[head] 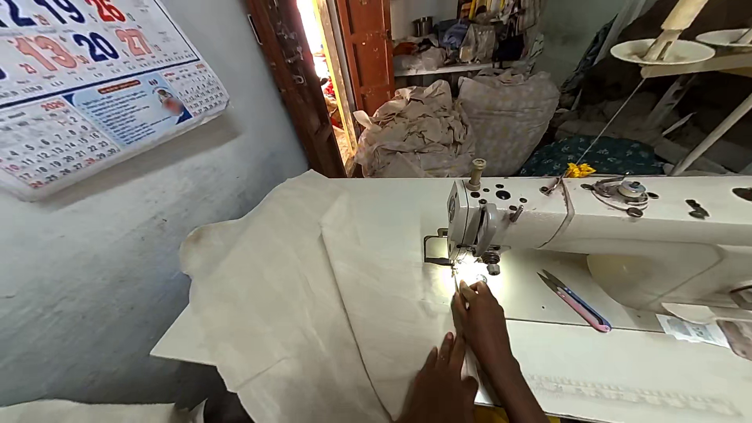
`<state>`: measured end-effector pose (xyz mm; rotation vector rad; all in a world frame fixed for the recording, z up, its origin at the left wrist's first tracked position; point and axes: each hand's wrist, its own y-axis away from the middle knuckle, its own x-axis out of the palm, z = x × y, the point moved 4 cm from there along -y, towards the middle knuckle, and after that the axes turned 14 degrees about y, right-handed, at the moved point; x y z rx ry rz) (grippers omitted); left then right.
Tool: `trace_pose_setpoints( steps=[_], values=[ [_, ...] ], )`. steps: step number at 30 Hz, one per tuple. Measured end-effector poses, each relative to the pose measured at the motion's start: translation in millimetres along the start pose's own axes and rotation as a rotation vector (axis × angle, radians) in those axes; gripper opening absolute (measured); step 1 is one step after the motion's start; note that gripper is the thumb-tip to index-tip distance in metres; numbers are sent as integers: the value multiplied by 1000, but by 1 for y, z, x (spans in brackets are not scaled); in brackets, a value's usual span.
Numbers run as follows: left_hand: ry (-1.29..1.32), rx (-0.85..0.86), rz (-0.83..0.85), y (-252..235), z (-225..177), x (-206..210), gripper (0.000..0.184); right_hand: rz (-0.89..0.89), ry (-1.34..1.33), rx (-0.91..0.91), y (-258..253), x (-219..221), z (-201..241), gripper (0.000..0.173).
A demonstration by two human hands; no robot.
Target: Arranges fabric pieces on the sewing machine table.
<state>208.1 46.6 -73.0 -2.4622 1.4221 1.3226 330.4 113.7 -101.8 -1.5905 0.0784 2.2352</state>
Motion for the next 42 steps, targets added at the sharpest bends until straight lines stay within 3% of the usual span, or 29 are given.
trace_pose_setpoints(
  steps=[5,9,13,20,27,35,42],
  values=[
    [180,34,-88,23,5,9,28,-57,42,14,1,3,3,25],
    [125,64,-145,23,5,18,28,-27,35,18,7,4,-2,25],
    [138,98,-128,22,-2,18,27,-133,30,-23,-5,0,2,15],
    [194,6,-187,28,-4,16,26,-44,-24,-11,8,1,-6,20],
    [168,-106,-118,32,-14,12,28,-142,10,-23,-11,-4,4,12],
    [266,71,-215,29,5,11,25,-69,-20,-17,17,1,-6,17],
    [228,75,-242,26,11,7,28,-104,23,-33,-8,-4,4,13]
  ],
)
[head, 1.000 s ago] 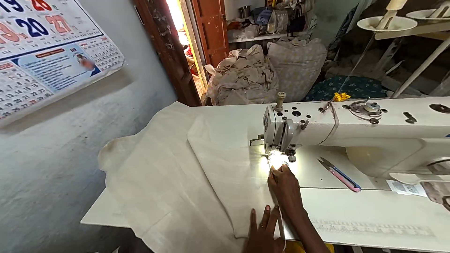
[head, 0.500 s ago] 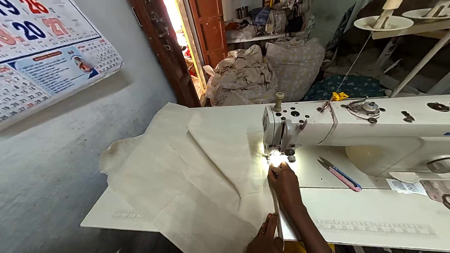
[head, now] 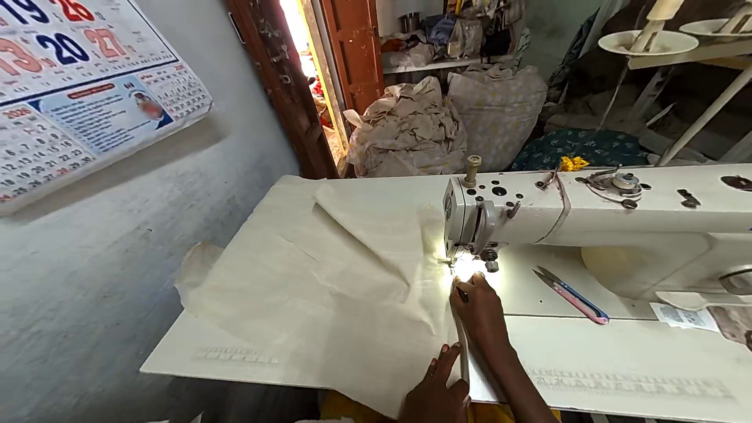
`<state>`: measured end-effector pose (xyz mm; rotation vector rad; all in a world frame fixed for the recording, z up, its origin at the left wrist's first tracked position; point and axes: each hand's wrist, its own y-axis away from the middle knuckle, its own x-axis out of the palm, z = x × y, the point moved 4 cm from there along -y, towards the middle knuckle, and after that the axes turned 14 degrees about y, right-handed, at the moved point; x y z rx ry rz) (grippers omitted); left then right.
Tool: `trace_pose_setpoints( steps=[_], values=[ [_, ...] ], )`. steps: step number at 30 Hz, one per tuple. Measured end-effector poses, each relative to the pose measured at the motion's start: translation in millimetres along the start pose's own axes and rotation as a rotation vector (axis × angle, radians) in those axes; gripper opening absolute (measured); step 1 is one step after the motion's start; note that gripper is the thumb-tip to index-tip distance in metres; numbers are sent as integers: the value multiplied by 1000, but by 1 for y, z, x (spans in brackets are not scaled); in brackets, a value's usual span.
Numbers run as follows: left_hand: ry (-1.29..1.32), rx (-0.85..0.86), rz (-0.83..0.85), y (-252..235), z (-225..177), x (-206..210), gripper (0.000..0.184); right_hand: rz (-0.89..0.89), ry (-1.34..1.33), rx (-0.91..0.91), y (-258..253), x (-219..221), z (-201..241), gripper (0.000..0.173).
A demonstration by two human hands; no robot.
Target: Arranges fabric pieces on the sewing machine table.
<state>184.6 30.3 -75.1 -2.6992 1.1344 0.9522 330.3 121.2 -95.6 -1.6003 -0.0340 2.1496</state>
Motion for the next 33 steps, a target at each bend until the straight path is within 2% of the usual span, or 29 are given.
trace_pose_setpoints(
  steps=[3,9,16,19,21,24,27,33],
  values=[
    [20,61,-68,-3,7,5,28,-16,0,-17,2,1,-2,12],
    [10,125,-163,-21,24,7,30,150,8,39,23,1,-5,18],
    [-80,228,-229,-51,36,2,37,105,48,19,-3,-1,5,13],
    [-115,293,-248,-56,48,-3,39,134,50,-1,4,-2,1,13],
    [-113,312,-207,-56,55,-12,47,176,49,4,16,-2,-2,15],
    [-98,341,-104,-61,60,-27,57,141,45,6,26,-1,-5,17],
    [-125,352,-10,-71,66,-43,59,42,43,-31,24,-2,-3,15],
    [-224,405,59,-99,72,-64,59,-82,41,-129,23,-1,0,11]
  ],
)
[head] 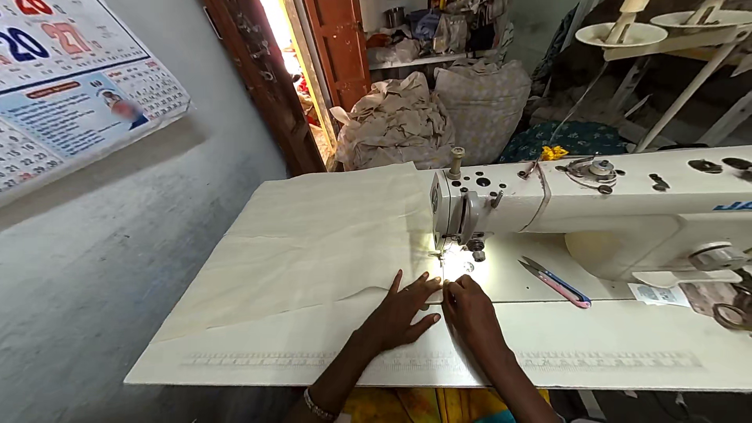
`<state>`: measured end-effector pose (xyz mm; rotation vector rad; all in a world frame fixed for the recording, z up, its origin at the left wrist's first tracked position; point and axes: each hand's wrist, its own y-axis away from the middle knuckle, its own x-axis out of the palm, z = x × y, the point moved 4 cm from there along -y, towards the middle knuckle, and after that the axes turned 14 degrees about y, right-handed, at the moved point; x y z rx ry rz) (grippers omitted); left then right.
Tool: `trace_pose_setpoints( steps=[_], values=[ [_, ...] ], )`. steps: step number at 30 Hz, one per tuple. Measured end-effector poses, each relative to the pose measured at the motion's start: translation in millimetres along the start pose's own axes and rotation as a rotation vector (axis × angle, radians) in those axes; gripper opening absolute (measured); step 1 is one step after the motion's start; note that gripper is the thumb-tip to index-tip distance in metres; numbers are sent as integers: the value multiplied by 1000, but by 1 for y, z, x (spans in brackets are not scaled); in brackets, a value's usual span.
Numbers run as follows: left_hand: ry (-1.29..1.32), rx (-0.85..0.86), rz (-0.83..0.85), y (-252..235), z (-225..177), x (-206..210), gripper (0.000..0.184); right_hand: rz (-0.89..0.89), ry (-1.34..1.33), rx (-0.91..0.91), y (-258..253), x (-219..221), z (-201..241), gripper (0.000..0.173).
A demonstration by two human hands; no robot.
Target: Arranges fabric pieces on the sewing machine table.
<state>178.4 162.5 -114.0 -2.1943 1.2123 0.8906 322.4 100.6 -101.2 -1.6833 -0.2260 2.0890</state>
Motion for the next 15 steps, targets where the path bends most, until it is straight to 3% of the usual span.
trace_pose_setpoints(
  steps=[9,12,15],
  values=[
    [-29,114,-54,-32,24,-21,56,-27,-28,-69,-12,13,-4,22],
    [-58,106,-85,-40,29,-25,60,9,-150,-62,-12,4,-35,23],
    [-219,14,-151,-47,25,-27,73,-1,-34,159,-6,-24,-101,26]
  ],
)
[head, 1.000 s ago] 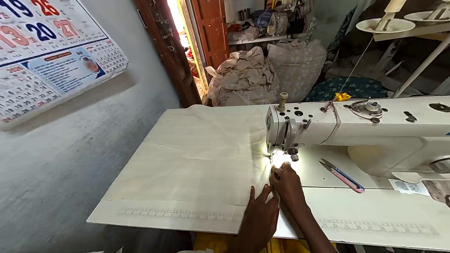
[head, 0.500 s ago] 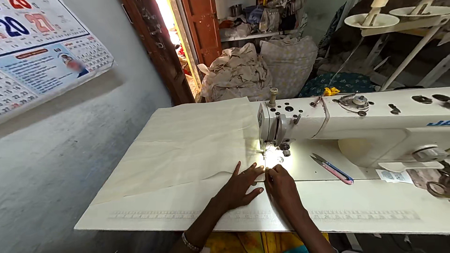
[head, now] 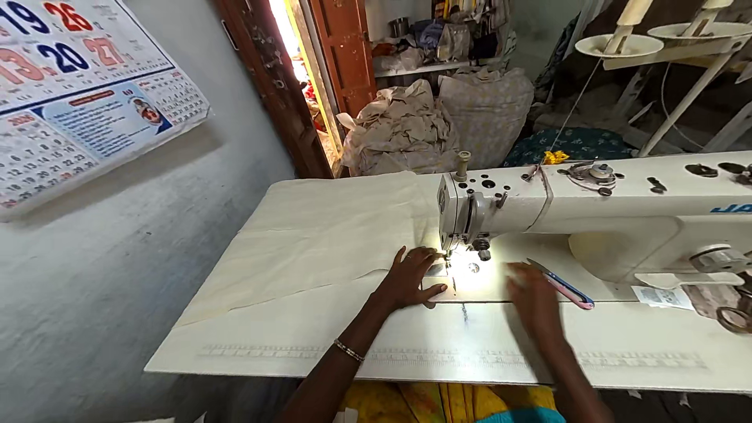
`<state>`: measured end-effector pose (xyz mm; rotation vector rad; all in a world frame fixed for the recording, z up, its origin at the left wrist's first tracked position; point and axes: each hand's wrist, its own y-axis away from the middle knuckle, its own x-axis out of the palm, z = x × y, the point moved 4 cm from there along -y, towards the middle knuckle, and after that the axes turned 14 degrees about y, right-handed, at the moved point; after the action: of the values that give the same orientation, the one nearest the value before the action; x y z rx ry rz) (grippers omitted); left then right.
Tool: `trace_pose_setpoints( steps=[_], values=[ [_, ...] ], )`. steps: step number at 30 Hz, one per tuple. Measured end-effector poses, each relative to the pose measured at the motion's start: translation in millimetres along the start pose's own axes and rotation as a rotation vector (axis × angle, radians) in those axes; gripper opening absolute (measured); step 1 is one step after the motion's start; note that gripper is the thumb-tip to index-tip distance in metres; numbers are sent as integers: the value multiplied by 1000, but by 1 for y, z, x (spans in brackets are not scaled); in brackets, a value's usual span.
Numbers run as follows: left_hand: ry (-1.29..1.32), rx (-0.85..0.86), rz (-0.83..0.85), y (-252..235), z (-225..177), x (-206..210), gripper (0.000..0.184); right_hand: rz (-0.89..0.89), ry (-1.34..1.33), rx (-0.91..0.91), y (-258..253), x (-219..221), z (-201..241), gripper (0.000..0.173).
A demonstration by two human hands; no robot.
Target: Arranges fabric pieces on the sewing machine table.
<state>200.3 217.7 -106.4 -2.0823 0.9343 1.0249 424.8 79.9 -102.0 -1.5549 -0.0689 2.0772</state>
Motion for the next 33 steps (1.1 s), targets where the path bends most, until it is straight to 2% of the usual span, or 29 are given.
trace_pose_setpoints(
  steps=[2,3,6,8,11,15,19,22,24,26,28,30,33],
  values=[
    [-134,-59,-13,-4,-5,-3,75,-78,87,116,-2,-11,-46,35],
    [-178,-67,-22,-5,-8,-3,75,-114,135,127,-2,-14,-60,33],
    [-242,-108,-24,-9,-12,-2,73,-139,296,70,0,-17,-74,27],
    [-268,-169,-25,-6,-16,-1,72,-68,324,102,2,-23,-68,27],
    [-267,-259,-50,3,-19,5,68,123,223,123,15,-26,-32,27],
    [-243,-390,-79,21,-27,16,63,283,131,-62,34,2,44,33],
    [-225,-458,-148,34,-38,27,62,468,215,-10,11,16,99,38],
    [-170,-452,-116,38,-45,27,61,445,256,16,-1,25,115,39],
    [-25,-397,31,44,-49,10,60,386,248,21,4,27,109,39],
    [203,-326,249,62,-55,-24,61,323,178,37,14,23,86,38],
    [308,-289,417,94,-47,-67,76,257,118,73,21,16,48,37],
    [230,-390,460,132,-11,-114,96,200,110,119,16,5,4,38],
    [83,-689,472,181,71,-170,107,66,180,133,0,-13,-43,36]
  ],
)
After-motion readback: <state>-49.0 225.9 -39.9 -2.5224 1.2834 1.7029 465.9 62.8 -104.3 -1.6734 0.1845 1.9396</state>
